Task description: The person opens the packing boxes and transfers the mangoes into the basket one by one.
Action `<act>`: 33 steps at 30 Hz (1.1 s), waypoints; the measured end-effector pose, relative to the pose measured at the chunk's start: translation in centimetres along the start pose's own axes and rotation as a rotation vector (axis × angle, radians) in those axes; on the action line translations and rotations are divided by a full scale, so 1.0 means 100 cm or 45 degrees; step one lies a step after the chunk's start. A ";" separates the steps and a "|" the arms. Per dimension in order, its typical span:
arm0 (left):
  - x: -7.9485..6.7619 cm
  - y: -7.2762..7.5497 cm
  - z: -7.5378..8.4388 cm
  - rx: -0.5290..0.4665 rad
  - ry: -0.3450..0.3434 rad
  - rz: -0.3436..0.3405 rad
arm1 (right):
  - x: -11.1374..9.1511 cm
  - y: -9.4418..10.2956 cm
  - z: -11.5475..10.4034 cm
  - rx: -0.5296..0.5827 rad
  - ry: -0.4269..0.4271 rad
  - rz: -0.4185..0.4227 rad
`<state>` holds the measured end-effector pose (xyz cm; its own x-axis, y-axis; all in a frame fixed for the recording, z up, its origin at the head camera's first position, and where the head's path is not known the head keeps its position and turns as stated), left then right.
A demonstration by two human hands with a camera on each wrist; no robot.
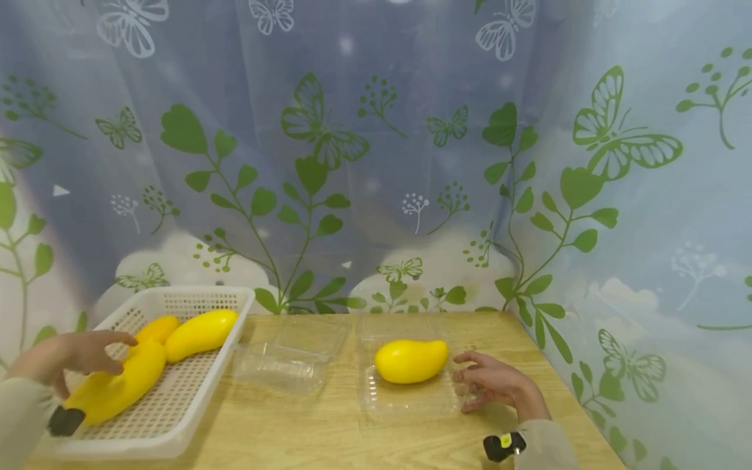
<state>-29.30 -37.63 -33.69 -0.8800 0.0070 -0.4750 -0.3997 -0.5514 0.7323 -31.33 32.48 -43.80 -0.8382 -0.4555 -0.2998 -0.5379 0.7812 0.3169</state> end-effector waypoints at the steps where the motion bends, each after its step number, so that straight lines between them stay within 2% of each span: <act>1: -0.001 0.000 0.003 0.001 -0.015 0.002 | 0.000 0.000 0.000 0.001 0.001 -0.002; 5: -0.004 0.001 0.015 0.021 -0.089 0.003 | -0.001 0.000 0.001 0.001 0.006 -0.009; 12: -0.007 -0.001 0.032 0.053 -0.163 -0.006 | 0.000 0.000 0.001 -0.008 0.008 -0.030; 16: -0.009 -0.004 0.044 0.103 -0.280 0.024 | 0.000 -0.001 -0.001 -0.008 0.004 -0.014; 20: -0.012 -0.007 0.063 0.250 -0.444 0.092 | 0.000 0.000 -0.002 -0.009 0.001 -0.005; 23: -0.016 -0.010 0.080 0.337 -0.529 0.145 | 0.000 0.000 -0.002 -0.012 0.003 -0.006; 28: -0.023 -0.017 0.107 0.349 -0.612 0.167 | 0.000 0.000 0.000 -0.014 0.003 0.001; 33: -0.025 -0.033 0.127 0.353 -0.693 0.172 | 0.000 0.000 0.000 -0.010 0.005 -0.001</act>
<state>-29.03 -25.27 -28.70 -0.9029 0.4165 -0.1064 -0.2635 -0.3407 0.9025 -31.33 32.45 -43.85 -0.8381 -0.4578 -0.2967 -0.5393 0.7775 0.3235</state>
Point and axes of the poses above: each hand's wrist, its own x-axis towards the middle knuckle, its own y-axis out of the back of the hand, z = x × y, the point moved 1 cm from there along x, towards the middle knuckle, and after that the axes turned 9 degrees about -x, right-handed, at the moved point
